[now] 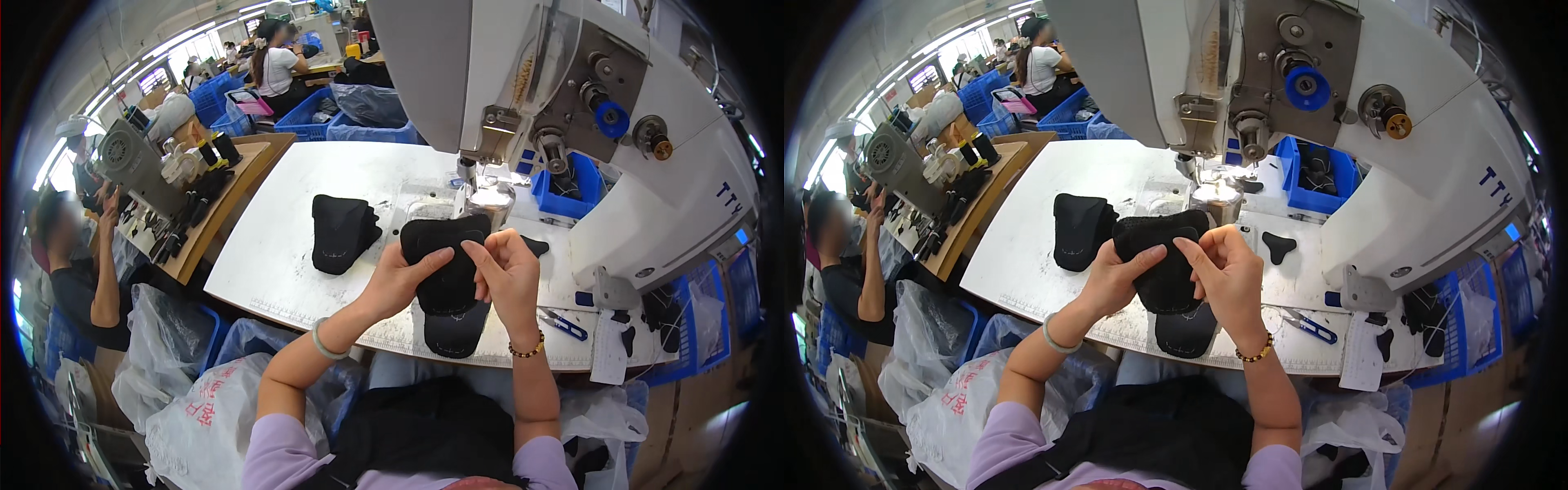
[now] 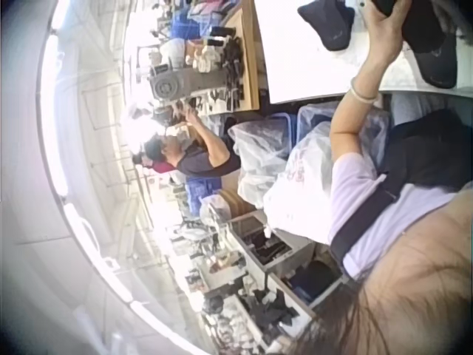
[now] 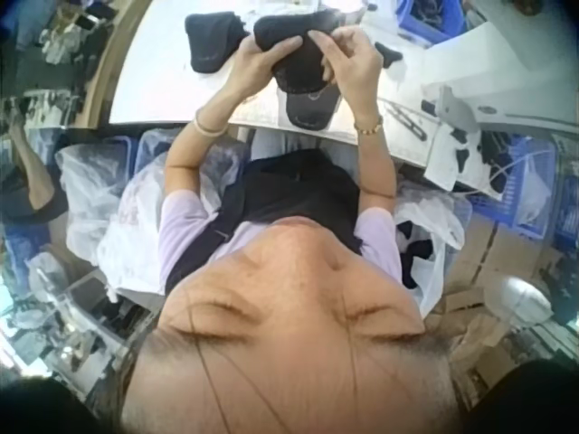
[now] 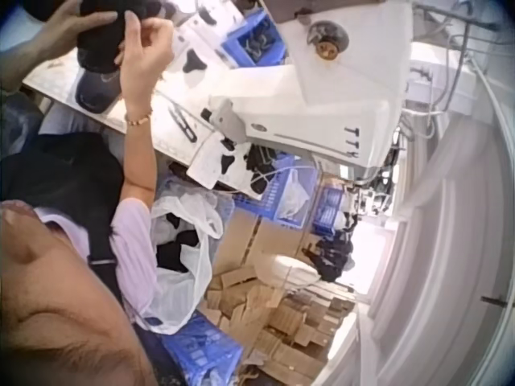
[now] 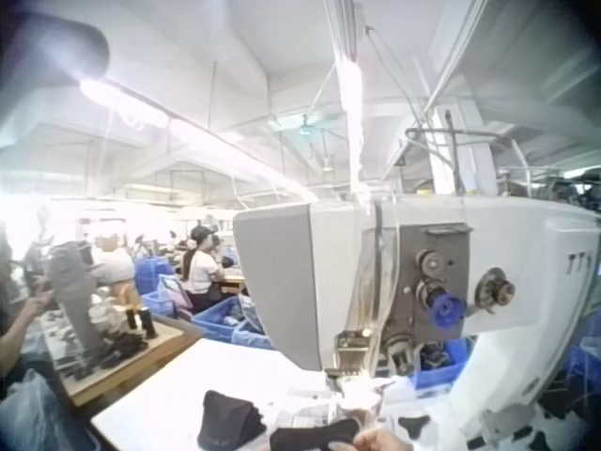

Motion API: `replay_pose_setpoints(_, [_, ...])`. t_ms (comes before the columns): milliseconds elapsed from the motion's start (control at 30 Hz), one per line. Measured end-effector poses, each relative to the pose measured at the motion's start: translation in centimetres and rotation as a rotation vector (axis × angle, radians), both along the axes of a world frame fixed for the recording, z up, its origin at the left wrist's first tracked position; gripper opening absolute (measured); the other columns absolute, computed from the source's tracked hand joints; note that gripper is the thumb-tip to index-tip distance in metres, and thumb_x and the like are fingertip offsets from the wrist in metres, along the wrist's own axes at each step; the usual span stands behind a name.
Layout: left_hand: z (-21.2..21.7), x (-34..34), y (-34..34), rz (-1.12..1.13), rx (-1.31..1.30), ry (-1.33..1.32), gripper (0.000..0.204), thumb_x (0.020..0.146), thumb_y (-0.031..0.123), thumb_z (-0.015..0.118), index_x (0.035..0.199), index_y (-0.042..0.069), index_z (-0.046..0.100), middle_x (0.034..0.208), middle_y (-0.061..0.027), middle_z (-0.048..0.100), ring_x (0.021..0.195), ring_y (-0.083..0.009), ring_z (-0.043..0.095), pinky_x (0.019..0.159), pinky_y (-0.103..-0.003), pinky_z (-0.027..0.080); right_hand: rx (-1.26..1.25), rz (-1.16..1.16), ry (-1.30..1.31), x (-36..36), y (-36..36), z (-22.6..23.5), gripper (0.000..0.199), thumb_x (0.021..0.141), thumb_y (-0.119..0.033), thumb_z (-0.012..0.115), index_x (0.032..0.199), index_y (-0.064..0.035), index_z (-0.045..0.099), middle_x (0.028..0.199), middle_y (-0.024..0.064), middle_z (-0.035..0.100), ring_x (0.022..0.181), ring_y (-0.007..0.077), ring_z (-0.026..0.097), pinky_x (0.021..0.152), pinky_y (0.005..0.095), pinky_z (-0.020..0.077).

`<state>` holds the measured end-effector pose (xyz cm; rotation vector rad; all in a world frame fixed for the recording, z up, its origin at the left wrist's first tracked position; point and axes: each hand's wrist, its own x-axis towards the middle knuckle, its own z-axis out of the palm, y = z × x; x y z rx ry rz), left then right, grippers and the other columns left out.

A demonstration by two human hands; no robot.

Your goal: The person uses a sewing machine to stitch black fabric parts, likely shoe components, in a factory setting. They repeatedly guide the fabric under the needle, pause to adjust alignment, and trim threads between pieces.

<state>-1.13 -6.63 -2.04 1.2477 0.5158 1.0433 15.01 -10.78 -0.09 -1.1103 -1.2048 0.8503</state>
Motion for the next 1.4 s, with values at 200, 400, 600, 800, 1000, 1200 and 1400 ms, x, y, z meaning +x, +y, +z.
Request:
replay_pose_setpoints(200, [-0.5, 0.7, 1.4, -0.027, -0.030, 0.026, 0.029, 0.090, 0.020, 0.062, 0.108, -0.002, 0.059, 0.096, -0.0058, 0.064, 0.085, -0.0101, 0.060, 0.072, -0.024, 0.050, -0.008, -0.018, 0.033, 0.8, 1.3, -1.2, 0.024, 0.083, -0.018, 0.071, 0.077, -0.0045, 0.052, 0.054, -0.0005, 0.054, 0.040, 0.0011, 0.046, 0.035, 0.0160, 0.0329])
replay_pose_setpoints(400, [-1.7, 1.2, 2.8, -0.052, -0.075, 0.036, 0.029, 0.090, 0.022, 0.062, 0.106, -0.002, 0.060, 0.095, -0.0056, 0.065, 0.084, -0.0095, 0.060, 0.072, -0.024, 0.050, -0.007, -0.055, 0.009, 1.3, 2.3, -2.2, 0.025, 0.082, -0.017, 0.072, 0.075, -0.0052, 0.051, 0.051, -0.0023, 0.052, 0.040, 0.0008, 0.045, 0.035, 0.0161, 0.0326])
replay_pose_setpoints(600, [-1.6, 1.5, 3.3, -0.068, -0.080, 0.042, 0.029, 0.090, 0.022, 0.062, 0.105, -0.002, 0.061, 0.094, -0.0051, 0.065, 0.083, -0.0092, 0.060, 0.071, -0.024, 0.050, 0.018, -0.068, -0.003, 1.5, 2.9, -2.4, 0.023, 0.082, -0.015, 0.072, 0.075, -0.0054, 0.051, 0.051, -0.0032, 0.051, 0.041, 0.0000, 0.044, 0.036, 0.0158, 0.0305])
replay_pose_setpoints(800, [-2.1, 1.5, 3.9, -0.094, -0.074, 0.055, 0.029, 0.090, 0.022, 0.062, 0.105, -0.002, 0.061, 0.094, -0.0043, 0.065, 0.082, -0.0083, 0.059, 0.070, -0.023, 0.049, -0.011, -0.035, 0.020, 1.8, 3.0, -2.5, 0.022, 0.083, -0.013, 0.071, 0.076, -0.0052, 0.052, 0.052, -0.0037, 0.051, 0.041, -0.0005, 0.042, 0.036, 0.0155, 0.0297])
replay_pose_setpoints(1000, [-1.9, 1.9, 3.7, -0.068, -0.054, 0.054, 0.028, 0.090, 0.021, 0.062, 0.103, -0.003, 0.062, 0.090, -0.0047, 0.065, 0.079, -0.0084, 0.059, 0.069, -0.023, 0.050, -0.005, -0.050, -0.033, 1.9, 2.8, -2.4, 0.021, 0.083, -0.012, 0.071, 0.079, -0.0051, 0.051, 0.053, -0.0035, 0.051, 0.042, -0.0001, 0.043, 0.037, 0.0160, 0.0301])
replay_pose_setpoints(1200, [-0.6, 1.8, 3.1, -0.074, -0.105, 0.053, 0.028, 0.089, 0.021, 0.063, 0.101, -0.004, 0.062, 0.089, -0.0065, 0.066, 0.079, -0.0103, 0.062, 0.069, -0.023, 0.052, 0.545, -0.403, -0.403, 4.0, 2.3, -6.0, 0.018, 0.083, -0.005, 0.067, 0.088, -0.0032, 0.050, 0.073, 0.0025, 0.050, 0.052, 0.0064, 0.046, 0.043, 0.0211, 0.0334])
replay_pose_setpoints(1400, [0.2, 2.4, 2.4, -0.085, -0.181, -0.029, 0.028, 0.088, 0.019, 0.063, 0.105, -0.004, 0.060, 0.093, -0.0075, 0.065, 0.080, -0.0112, 0.062, 0.069, -0.024, 0.053, 1.056, -0.396, -1.280, 6.1, 2.3, -5.7, 0.041, 0.073, -0.007, 0.067, 0.105, -0.0326, 0.065, 0.096, -0.0031, 0.046, 0.083, 0.0095, 0.046, 0.073, 0.0287, 0.0389])
